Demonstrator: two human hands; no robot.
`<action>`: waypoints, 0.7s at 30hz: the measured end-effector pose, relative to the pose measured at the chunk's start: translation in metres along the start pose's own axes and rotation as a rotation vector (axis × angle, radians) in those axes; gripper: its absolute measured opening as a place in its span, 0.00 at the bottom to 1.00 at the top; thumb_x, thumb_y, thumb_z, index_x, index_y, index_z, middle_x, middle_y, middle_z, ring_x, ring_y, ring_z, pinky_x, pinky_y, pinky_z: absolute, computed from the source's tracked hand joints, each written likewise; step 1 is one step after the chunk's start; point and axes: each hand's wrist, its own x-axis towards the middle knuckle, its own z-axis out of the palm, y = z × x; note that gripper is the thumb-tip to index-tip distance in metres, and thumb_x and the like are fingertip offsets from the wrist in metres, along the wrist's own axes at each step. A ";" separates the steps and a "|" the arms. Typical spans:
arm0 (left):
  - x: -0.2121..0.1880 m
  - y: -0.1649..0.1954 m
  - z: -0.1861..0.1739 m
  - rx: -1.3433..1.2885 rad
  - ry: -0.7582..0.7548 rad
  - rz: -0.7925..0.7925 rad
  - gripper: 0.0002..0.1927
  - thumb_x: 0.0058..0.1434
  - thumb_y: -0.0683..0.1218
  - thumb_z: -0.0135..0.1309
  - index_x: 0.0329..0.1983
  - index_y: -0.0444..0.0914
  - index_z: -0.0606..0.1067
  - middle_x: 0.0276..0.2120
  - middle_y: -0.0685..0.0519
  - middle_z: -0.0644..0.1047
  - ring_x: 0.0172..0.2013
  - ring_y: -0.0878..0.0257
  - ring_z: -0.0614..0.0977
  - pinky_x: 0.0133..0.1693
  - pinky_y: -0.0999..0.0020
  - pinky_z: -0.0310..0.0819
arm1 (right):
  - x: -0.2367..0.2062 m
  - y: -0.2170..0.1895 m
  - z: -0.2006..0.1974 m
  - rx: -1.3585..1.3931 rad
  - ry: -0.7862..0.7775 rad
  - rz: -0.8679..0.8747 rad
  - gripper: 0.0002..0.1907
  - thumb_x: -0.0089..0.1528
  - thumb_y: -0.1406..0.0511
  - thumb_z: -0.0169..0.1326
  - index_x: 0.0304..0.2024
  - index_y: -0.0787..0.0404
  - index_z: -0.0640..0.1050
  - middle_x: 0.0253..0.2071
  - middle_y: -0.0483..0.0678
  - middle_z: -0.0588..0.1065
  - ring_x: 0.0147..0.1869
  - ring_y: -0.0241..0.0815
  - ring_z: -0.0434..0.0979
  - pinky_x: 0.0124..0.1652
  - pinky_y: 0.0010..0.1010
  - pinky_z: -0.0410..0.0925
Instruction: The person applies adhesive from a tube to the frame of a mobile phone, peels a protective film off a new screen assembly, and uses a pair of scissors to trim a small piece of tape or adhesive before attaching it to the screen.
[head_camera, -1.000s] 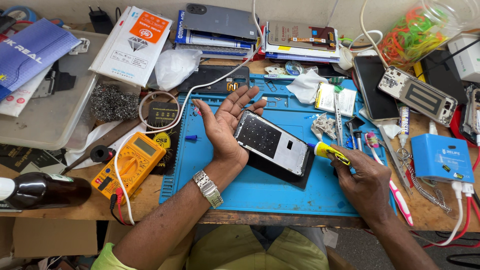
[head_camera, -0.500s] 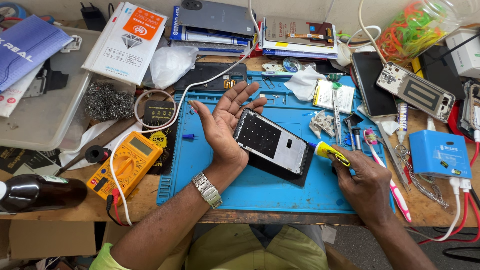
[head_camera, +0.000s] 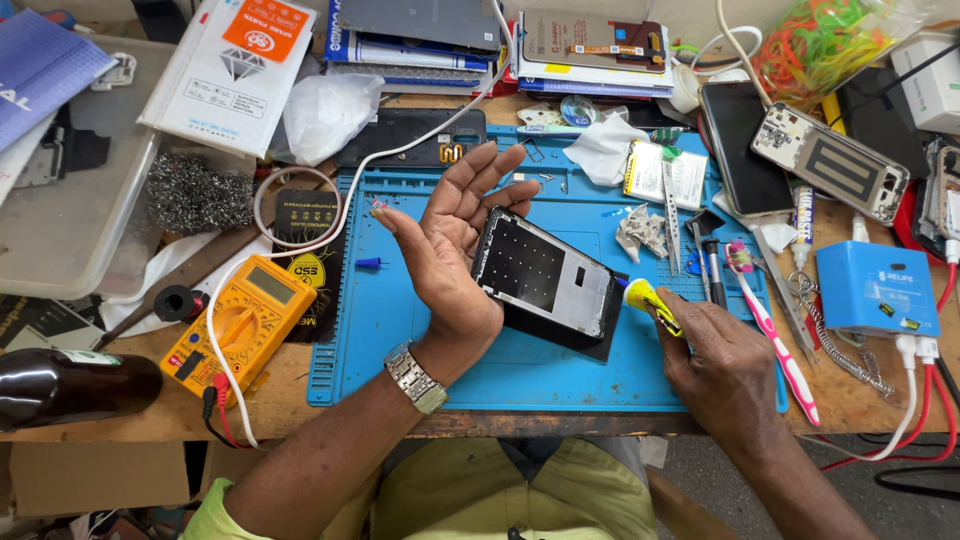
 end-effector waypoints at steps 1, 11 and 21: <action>-0.001 0.001 0.001 0.007 -0.005 0.013 0.56 0.65 0.80 0.21 0.68 0.29 0.66 0.63 0.35 0.75 0.56 0.51 0.80 0.61 0.58 0.73 | -0.001 -0.002 -0.001 -0.001 -0.006 0.005 0.21 0.57 0.73 0.64 0.53 0.63 0.80 0.40 0.55 0.81 0.37 0.47 0.83 0.35 0.36 0.75; -0.008 0.002 0.008 0.092 -0.055 0.061 0.56 0.67 0.80 0.21 0.70 0.30 0.67 0.61 0.37 0.76 0.59 0.54 0.79 0.63 0.61 0.71 | -0.005 -0.012 -0.006 -0.035 -0.058 0.055 0.19 0.57 0.72 0.64 0.52 0.62 0.80 0.38 0.54 0.81 0.34 0.46 0.82 0.33 0.34 0.74; -0.014 0.004 0.010 0.148 -0.109 0.059 0.55 0.67 0.81 0.20 0.70 0.31 0.66 0.62 0.40 0.75 0.59 0.57 0.77 0.62 0.63 0.71 | -0.010 -0.022 -0.011 -0.061 -0.063 0.079 0.19 0.57 0.71 0.64 0.51 0.61 0.80 0.37 0.53 0.80 0.33 0.46 0.81 0.32 0.35 0.72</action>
